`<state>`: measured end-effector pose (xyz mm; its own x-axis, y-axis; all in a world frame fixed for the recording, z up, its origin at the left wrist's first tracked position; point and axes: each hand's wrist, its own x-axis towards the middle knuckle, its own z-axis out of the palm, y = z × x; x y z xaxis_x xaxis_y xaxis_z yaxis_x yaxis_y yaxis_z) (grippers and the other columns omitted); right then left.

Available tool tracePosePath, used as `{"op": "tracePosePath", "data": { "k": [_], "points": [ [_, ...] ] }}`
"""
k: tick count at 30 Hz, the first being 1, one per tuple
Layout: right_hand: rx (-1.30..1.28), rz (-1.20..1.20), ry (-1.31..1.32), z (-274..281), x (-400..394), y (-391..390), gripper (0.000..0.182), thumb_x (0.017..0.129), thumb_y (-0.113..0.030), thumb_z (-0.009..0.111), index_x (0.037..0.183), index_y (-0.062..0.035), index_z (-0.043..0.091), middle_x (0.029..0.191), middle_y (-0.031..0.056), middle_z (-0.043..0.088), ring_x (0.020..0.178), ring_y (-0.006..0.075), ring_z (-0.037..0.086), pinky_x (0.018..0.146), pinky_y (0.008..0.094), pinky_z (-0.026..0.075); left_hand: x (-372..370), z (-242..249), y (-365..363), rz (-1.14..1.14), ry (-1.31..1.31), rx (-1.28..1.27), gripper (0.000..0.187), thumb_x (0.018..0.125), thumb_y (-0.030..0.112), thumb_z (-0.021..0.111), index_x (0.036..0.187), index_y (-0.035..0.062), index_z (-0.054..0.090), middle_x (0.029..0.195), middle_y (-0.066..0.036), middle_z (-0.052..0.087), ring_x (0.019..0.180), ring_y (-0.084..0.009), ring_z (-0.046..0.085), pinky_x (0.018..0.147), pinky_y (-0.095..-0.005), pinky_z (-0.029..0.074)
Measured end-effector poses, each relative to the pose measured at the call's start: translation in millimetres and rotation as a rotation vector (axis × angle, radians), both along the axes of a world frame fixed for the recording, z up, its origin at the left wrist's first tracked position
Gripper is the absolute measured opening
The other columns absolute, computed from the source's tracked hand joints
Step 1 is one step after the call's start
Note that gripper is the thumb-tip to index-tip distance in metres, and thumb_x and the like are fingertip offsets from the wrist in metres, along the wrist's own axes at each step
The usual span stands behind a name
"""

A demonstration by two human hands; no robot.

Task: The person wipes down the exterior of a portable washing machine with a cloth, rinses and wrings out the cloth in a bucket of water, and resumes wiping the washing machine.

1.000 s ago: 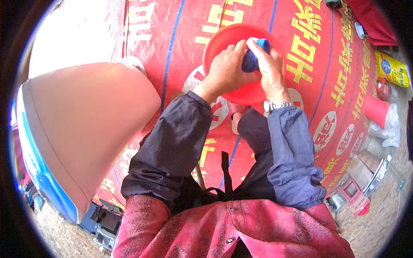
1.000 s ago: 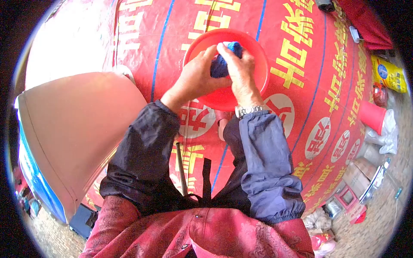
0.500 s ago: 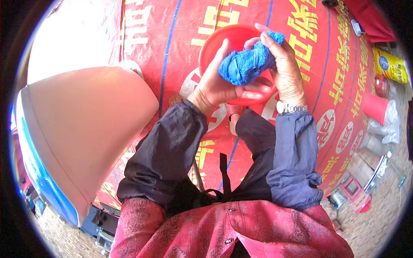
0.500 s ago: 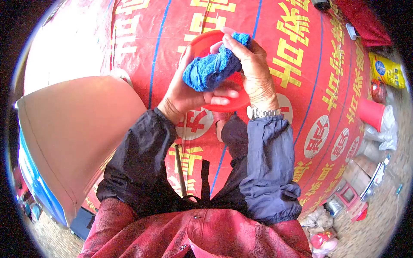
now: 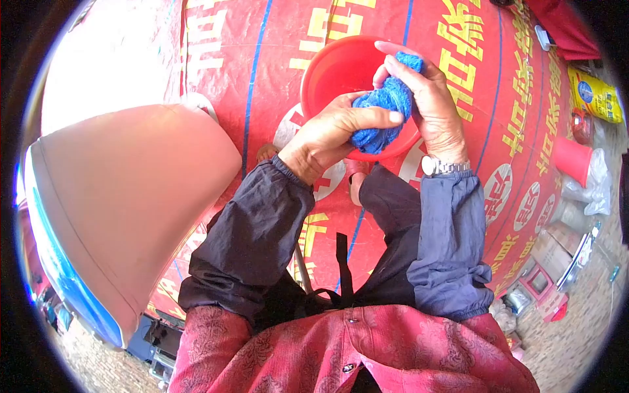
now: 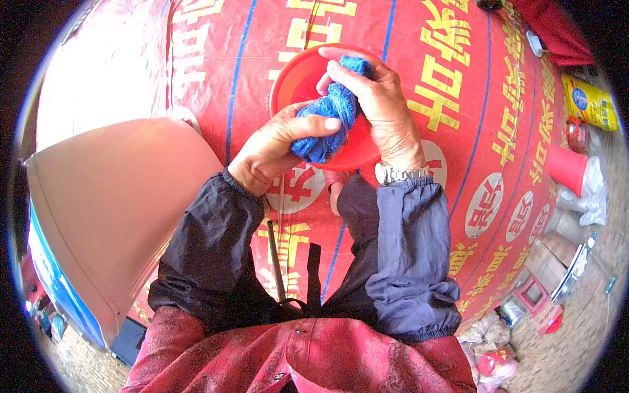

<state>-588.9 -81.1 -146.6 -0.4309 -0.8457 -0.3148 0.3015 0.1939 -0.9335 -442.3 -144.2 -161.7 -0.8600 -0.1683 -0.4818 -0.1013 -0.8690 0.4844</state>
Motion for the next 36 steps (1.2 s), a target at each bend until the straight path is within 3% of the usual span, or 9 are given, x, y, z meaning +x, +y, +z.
{"op": "tracePosePath", "data": {
  "k": [9, 12, 13, 17, 20, 23, 26, 33, 36],
  "points": [
    [0.032, -0.066, 0.483, -44, 5, -2, 0.022, 0.081, -0.001, 0.058, 0.102, -0.0025, 0.067, 0.075, 0.0078, 0.066, 0.068, 0.0138, 0.063, 0.065, 0.0277, 0.051, -21, -37, 20, 0.044, -0.186, -0.679, 0.04, 0.071, 0.013, 0.075, 0.104, -0.0011, 0.058, 0.086, -0.003, 0.061, 0.077, -0.0075, 0.056, 0.067, -0.0257, 0.049],
    [0.117, -0.157, 0.626, -56, 11, -5, 0.023, 0.08, 0.001, 0.057, 0.1, -0.0042, 0.067, 0.075, 0.0102, 0.067, 0.068, 0.0174, 0.066, 0.066, 0.0302, 0.052, -33, -65, 29, 0.173, -0.266, -0.99, 0.043, 0.07, 0.016, 0.076, 0.104, -0.0016, 0.057, 0.087, -0.008, 0.064, 0.079, -0.0124, 0.06, 0.068, -0.0289, 0.049],
    [0.155, -0.154, 0.716, -60, 11, -6, 0.023, 0.079, 0.0, 0.056, 0.099, -0.0057, 0.067, 0.074, 0.0117, 0.068, 0.068, 0.0211, 0.067, 0.067, 0.0324, 0.052, -34, -67, 33, 0.215, -0.369, -1.184, 0.046, 0.069, 0.021, 0.076, 0.103, -0.0022, 0.055, 0.089, -0.018, 0.065, 0.081, -0.0254, 0.065, 0.07, -0.0364, 0.05],
    [0.226, -0.177, 0.708, -82, 9, -5, 0.022, 0.08, -0.007, 0.061, 0.1, -0.007, 0.067, 0.074, 0.0122, 0.068, 0.069, 0.0231, 0.067, 0.068, 0.0348, 0.052, -37, -68, 40, 0.153, -0.569, -1.19, 0.049, 0.07, 0.028, 0.075, 0.102, -0.0015, 0.054, 0.09, -0.029, 0.061, 0.087, -0.0434, 0.061, 0.074, -0.0453, 0.049],
    [0.277, -0.198, 0.764, -79, 17, -7, 0.027, 0.081, -0.018, 0.066, 0.105, -0.0057, 0.066, 0.079, 0.0145, 0.068, 0.072, 0.022, 0.067, 0.068, 0.0347, 0.052, -35, -81, 41, 0.211, -0.569, -1.298, 0.058, 0.067, 0.03, 0.077, 0.107, -0.0037, 0.053, 0.092, -0.025, 0.063, 0.086, -0.0377, 0.064, 0.073, -0.0446, 0.05],
    [0.218, -0.156, 0.689, -78, 15, -6, 0.041, 0.082, -0.032, 0.069, 0.109, -0.0025, 0.064, 0.087, 0.0131, 0.068, 0.078, 0.0175, 0.065, 0.07, 0.0327, 0.051, -27, -86, 38, 0.215, -0.497, -0.854, 0.054, 0.066, 0.03, 0.079, 0.103, -0.0025, 0.058, 0.085, -0.017, 0.065, 0.074, -0.0272, 0.065, 0.068, -0.0366, 0.051],
    [0.131, -0.147, 0.139, -27, 18, -2, 0.049, 0.082, -0.04, 0.069, 0.11, -0.0008, 0.064, 0.095, 0.0095, 0.067, 0.084, 0.0123, 0.062, 0.073, 0.0297, 0.05, -17, -63, 11, 0.093, -0.278, -0.272, 0.039, 0.074, 0.026, 0.075, 0.1, 0.0018, 0.06, 0.081, -0.002, 0.063, 0.069, -0.0114, 0.06, 0.065, -0.027, 0.049],
    [0.073, -0.087, 0.003, -10, -6, 9, 0.062, 0.091, -0.055, 0.047, 0.122, -0.0017, 0.054, 0.099, 0.0131, 0.066, 0.09, 0.0158, 0.063, 0.083, 0.03, 0.049, -3, -40, -7, -0.156, 0.167, 0.263, 0.042, 0.082, 0.038, 0.065, 0.102, 0.0017, 0.059, 0.074, -0.012, 0.064, 0.055, -0.0186, 0.061, 0.048, -0.0268, 0.049],
    [0.024, -0.025, -0.152, -3, 1, 8, 0.069, 0.092, -0.058, 0.038, 0.131, -0.0009, 0.044, 0.11, 0.0161, 0.063, 0.105, 0.0216, 0.06, 0.093, 0.0327, 0.045, -3, -33, 6, -0.236, 0.157, 0.243, 0.053, 0.085, 0.048, 0.054, 0.107, -0.0002, 0.056, 0.077, -0.017, 0.064, 0.053, -0.0214, 0.058, 0.045, -0.0278, 0.043]
  ]
}}
